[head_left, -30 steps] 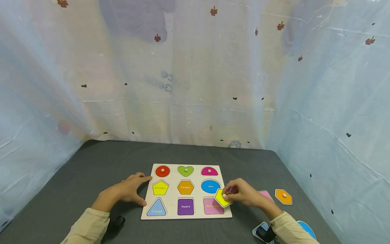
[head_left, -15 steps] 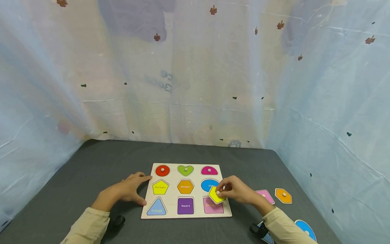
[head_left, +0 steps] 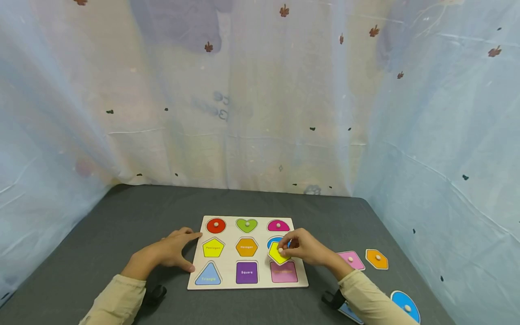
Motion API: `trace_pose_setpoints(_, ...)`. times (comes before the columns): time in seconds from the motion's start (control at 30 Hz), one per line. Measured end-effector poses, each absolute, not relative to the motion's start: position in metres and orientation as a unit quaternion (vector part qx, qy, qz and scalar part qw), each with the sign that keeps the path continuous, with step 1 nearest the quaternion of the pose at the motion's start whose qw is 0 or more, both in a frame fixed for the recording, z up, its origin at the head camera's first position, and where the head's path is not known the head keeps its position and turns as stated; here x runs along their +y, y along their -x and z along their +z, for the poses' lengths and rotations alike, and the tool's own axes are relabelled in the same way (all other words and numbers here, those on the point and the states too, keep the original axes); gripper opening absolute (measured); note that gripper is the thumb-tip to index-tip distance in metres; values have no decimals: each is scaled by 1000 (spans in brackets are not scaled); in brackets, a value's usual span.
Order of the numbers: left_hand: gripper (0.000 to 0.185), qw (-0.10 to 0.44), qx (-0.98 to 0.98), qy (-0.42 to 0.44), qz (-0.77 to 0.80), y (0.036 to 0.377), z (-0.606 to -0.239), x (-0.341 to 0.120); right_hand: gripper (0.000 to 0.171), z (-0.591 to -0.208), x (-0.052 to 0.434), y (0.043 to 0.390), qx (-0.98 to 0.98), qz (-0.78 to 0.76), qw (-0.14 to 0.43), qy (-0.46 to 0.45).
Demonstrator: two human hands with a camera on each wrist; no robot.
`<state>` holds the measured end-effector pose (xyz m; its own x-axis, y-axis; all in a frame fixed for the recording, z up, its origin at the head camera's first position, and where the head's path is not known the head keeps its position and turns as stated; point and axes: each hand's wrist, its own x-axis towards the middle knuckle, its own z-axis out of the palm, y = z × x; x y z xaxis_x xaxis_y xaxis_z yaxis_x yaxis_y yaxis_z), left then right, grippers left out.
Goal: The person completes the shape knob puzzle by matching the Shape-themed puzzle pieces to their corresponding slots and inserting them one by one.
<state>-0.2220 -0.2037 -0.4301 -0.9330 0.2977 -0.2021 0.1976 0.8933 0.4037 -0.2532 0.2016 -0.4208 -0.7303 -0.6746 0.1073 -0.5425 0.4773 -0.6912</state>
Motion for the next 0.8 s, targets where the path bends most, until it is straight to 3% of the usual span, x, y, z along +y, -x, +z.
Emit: trace_pose_setpoints(0.8,102,127,964,-132,192,222,-434,-206,10,-420,160,262,855,-367,88,356)
